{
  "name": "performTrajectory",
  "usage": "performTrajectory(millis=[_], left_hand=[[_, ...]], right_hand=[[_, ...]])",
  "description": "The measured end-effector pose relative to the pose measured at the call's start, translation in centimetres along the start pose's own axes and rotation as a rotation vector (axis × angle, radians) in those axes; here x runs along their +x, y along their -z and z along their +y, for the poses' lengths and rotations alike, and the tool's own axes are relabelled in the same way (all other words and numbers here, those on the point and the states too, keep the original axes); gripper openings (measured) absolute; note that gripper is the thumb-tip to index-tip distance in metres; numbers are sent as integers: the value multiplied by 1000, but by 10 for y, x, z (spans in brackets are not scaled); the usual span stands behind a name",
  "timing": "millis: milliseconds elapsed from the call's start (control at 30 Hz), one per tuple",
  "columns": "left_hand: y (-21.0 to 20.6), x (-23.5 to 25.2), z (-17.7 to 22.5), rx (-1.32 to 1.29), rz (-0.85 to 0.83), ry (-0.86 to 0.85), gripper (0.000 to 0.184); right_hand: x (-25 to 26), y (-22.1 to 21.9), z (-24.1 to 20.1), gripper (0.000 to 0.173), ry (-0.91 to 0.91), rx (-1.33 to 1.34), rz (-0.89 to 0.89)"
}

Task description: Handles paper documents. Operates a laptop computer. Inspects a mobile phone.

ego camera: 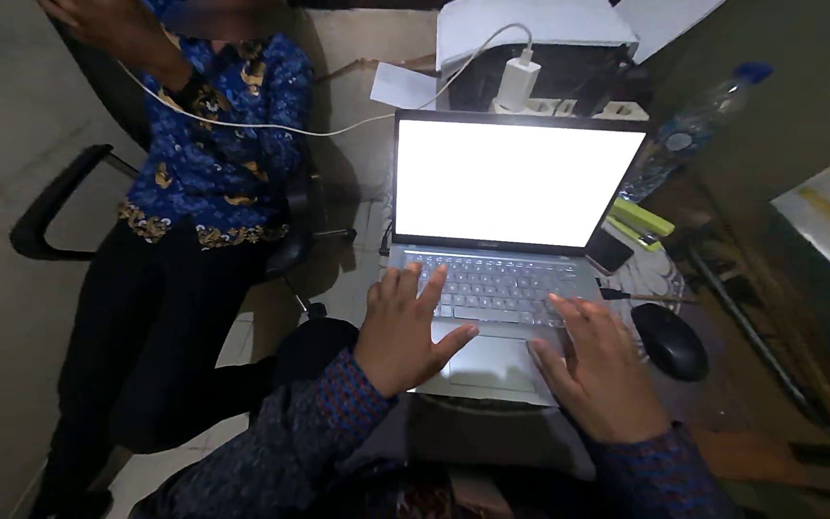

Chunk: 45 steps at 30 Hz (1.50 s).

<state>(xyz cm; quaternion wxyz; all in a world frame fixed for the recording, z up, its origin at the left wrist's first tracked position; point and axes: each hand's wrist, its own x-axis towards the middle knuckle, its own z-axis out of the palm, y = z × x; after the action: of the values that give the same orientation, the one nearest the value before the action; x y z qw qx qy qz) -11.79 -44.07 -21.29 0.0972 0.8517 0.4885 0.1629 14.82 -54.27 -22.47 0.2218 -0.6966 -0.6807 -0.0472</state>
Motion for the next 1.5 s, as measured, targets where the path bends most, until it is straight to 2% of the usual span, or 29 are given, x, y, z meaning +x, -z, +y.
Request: performTrajectory(millis=[233,1267,1500], left_hand=[[-1,0,1,2,16,8,91],[-3,1,0,8,36,-5,91],[-3,0,0,-12,50,-5,89]], right_hand=[[-19,-2,-1,66,36,17,93],[-17,1,-3,73,32,-18,132],[-18,1,-3,70,25,1,128]])
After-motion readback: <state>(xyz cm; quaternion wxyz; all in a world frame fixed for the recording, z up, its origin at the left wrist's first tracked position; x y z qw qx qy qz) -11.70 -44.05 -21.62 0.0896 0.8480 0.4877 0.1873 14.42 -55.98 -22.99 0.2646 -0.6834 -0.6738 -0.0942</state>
